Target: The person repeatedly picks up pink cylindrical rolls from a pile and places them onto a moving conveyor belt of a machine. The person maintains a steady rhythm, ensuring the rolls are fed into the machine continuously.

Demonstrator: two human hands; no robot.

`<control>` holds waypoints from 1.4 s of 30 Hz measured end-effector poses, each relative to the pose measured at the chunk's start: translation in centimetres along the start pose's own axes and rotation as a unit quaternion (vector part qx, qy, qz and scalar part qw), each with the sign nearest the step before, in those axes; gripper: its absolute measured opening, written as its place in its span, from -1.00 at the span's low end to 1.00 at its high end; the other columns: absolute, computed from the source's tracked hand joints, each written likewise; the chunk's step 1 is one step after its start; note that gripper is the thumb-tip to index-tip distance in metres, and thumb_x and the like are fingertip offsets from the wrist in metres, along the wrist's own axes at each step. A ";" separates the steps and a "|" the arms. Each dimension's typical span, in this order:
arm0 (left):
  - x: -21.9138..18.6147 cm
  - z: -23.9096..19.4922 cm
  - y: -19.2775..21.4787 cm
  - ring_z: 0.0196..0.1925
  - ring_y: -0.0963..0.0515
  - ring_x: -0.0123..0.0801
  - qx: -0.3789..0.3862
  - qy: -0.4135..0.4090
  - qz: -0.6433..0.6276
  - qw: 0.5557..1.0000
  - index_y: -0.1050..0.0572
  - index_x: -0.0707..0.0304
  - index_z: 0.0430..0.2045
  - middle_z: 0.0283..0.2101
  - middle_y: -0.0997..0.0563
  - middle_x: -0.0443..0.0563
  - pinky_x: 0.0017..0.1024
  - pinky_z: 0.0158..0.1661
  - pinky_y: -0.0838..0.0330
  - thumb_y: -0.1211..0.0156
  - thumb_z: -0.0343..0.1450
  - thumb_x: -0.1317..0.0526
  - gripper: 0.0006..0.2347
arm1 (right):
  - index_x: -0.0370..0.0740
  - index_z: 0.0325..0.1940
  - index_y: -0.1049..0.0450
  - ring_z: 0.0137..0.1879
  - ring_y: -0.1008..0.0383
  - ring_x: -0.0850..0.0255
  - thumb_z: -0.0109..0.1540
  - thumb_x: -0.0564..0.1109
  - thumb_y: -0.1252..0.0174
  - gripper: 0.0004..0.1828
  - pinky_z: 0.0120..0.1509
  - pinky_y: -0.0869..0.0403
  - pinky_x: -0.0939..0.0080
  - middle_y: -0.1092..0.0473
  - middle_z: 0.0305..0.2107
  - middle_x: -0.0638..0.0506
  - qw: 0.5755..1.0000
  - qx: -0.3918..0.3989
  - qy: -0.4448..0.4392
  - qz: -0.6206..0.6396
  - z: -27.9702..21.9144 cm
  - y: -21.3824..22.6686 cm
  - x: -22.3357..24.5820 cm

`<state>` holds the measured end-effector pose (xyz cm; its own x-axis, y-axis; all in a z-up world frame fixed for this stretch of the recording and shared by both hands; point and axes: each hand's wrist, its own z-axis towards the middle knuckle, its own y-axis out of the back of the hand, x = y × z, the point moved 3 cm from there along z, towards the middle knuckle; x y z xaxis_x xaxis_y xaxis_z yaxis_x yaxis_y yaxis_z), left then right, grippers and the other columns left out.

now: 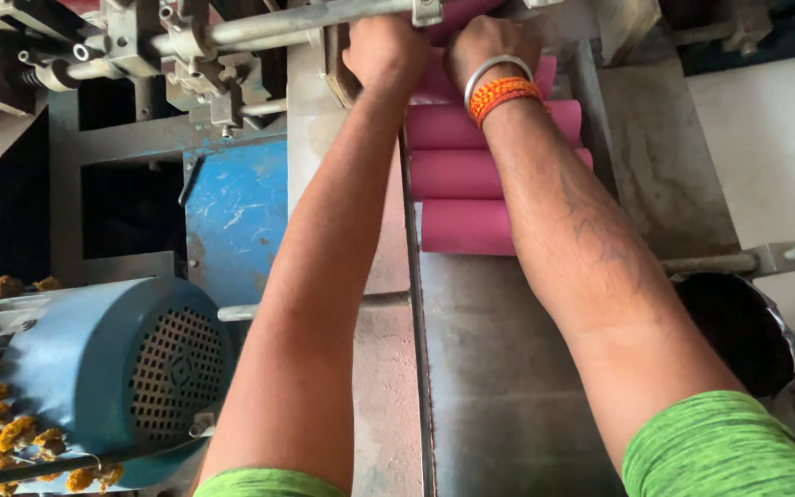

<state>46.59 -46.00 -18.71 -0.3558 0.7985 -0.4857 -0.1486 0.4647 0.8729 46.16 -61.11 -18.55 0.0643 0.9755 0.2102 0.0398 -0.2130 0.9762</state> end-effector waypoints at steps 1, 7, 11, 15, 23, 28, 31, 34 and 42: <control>-0.3 -0.7 0.6 0.01 -0.63 -0.08 0.001 0.019 0.009 1.000 -0.68 0.01 -0.25 -0.04 -0.66 0.07 -0.09 0.00 -0.49 -0.26 0.25 0.01 -0.73 | -0.15 -0.20 -0.65 0.00 -0.54 -0.16 0.20 -0.02 -0.03 -0.69 0.07 -0.45 -0.14 -0.54 -0.19 -0.26 1.000 -0.025 -0.002 0.006 0.3 -0.3 -0.3; -0.2 -3.7 0.8 0.03 -0.60 0.00 -0.114 0.034 -0.101 0.988 -0.51 0.15 -0.08 -0.14 -0.72 0.00 0.05 -0.08 -0.44 -0.33 0.19 0.04 -0.57 | -0.14 -0.14 -0.64 -0.01 -0.55 -0.21 0.30 0.00 -0.04 -0.70 0.06 -0.47 -0.20 -0.54 -0.17 -0.28 0.995 -0.075 0.046 0.054 1.2 -2.1 -0.9; -0.6 -3.3 -1.0 0.12 -0.61 0.04 -0.097 -0.050 0.003 0.994 -0.43 0.15 -0.06 -0.13 -0.71 0.02 0.09 0.02 -0.46 -0.19 0.36 0.10 -0.69 | -0.15 -0.16 -0.62 -0.02 -0.53 -0.21 0.27 0.09 -0.03 -0.64 0.08 -0.39 -0.30 -0.54 -0.18 -0.25 0.987 -0.033 0.159 -0.007 -0.3 -1.4 -0.3; 0.6 -1.9 -1.9 -0.03 -0.65 0.17 -0.036 -0.011 -0.122 0.992 -0.36 0.34 -0.03 -0.11 -0.67 0.29 0.08 -0.02 -0.48 -0.14 0.37 0.08 -0.62 | -0.13 -0.16 -0.63 0.02 -0.50 -0.20 0.32 0.14 0.06 -0.57 0.19 -0.28 -0.44 -0.56 -0.17 -0.19 0.978 -0.128 0.162 0.004 -4.2 0.6 0.0; 0.1 -1.4 -1.3 -0.04 -0.66 0.09 -0.037 -0.010 -0.066 0.997 -0.60 0.15 -0.21 -0.10 -0.68 0.17 0.01 -0.08 -0.53 -0.07 0.35 0.16 -0.76 | -0.06 -0.32 -0.67 -0.01 -0.49 -0.10 0.36 0.20 0.11 -0.50 0.13 -0.29 -0.18 -0.59 -0.26 -0.10 0.986 -0.108 0.130 -0.014 -13.1 4.1 0.9; -0.6 -3.2 -1.2 -0.05 -0.69 -0.01 -0.007 -0.053 0.012 0.998 -0.65 0.14 -0.28 -0.13 -0.70 0.14 -0.11 -0.03 -0.55 -0.07 0.36 0.16 -0.78 | -0.10 -0.32 -0.66 0.02 -0.49 -0.10 0.38 0.21 0.08 -0.48 0.17 -0.29 -0.20 -0.59 -0.25 -0.10 0.984 -0.116 0.133 -0.011 -13.9 3.6 -0.3; -1.0 -3.8 -0.1 0.07 -0.67 -0.09 0.004 -0.023 0.039 0.999 -0.65 0.12 -0.23 -0.03 -0.69 0.13 -0.10 0.12 -0.49 -0.02 0.42 0.15 -0.77 | -0.09 -0.31 -0.66 0.03 -0.49 -0.15 0.36 0.20 0.05 -0.51 0.19 -0.26 -0.31 -0.58 -0.26 -0.11 0.985 -0.108 0.131 -0.008 -12.8 3.2 0.9; -2.3 -5.2 0.2 0.04 -0.64 -0.14 0.026 -0.048 0.079 0.995 -0.54 0.10 -0.10 -0.10 -0.69 0.07 0.13 0.30 -0.13 -0.05 0.32 0.20 -0.71 | -0.06 -0.29 -0.66 0.06 -0.50 -0.18 0.28 0.08 0.01 -0.65 0.23 -0.23 -0.39 -0.58 -0.24 -0.09 0.991 -0.068 0.117 -0.016 -12.2 3.6 0.7; -4.0 -6.2 -0.4 0.22 -0.50 -0.01 -0.066 -0.110 0.152 0.980 -0.54 0.16 0.00 0.13 -0.57 0.14 -0.02 0.12 -0.29 -0.22 0.28 0.01 -0.57 | -0.04 -0.09 -0.63 0.10 -0.48 -0.06 0.23 0.12 -0.10 -0.67 0.36 -0.16 -0.33 -0.56 -0.15 -0.06 0.990 -0.010 0.120 -0.079 -13.2 3.3 0.8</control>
<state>42.35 -51.78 -16.81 -0.1966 0.9624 -0.1875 -0.1904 0.1501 0.9702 33.20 -60.28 -14.51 -0.1791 0.9821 0.0582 0.0103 -0.0573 0.9983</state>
